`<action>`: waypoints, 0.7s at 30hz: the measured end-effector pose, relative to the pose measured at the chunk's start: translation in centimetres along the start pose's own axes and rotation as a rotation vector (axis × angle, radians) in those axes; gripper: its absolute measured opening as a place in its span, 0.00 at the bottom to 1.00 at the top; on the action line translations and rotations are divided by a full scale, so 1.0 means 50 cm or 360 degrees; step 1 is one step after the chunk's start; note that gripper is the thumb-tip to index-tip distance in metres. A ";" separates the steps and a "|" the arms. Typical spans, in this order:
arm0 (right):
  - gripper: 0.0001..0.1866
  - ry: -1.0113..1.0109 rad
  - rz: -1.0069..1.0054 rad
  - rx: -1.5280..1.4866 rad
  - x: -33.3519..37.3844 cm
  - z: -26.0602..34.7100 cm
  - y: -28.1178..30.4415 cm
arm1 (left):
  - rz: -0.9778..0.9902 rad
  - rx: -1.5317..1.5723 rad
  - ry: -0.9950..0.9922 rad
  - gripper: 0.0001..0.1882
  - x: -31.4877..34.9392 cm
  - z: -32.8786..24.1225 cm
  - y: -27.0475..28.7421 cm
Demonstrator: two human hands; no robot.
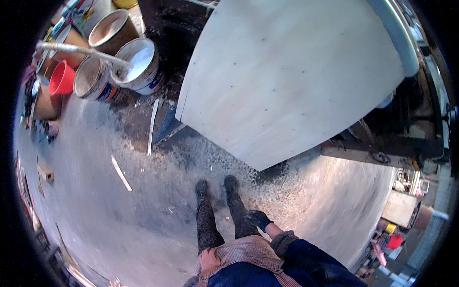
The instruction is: The person picks up sheets of plywood from a stack, aligns them on a platform, and feeds them into a roller machine, occasionally using a long wooden pole to guide the material.
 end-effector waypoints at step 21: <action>0.11 -0.0108 -0.0453 -0.0201 0.035 -0.150 -0.094 | 0.0739 -0.0479 -0.0075 0.21 -0.027 0.047 0.034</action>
Point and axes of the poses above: each hand's wrist, its own x-axis away from the middle knuckle, its own y-axis out of the back of the hand, z = x × y, the point moved 7 cm from there along -x, towards the middle knuckle
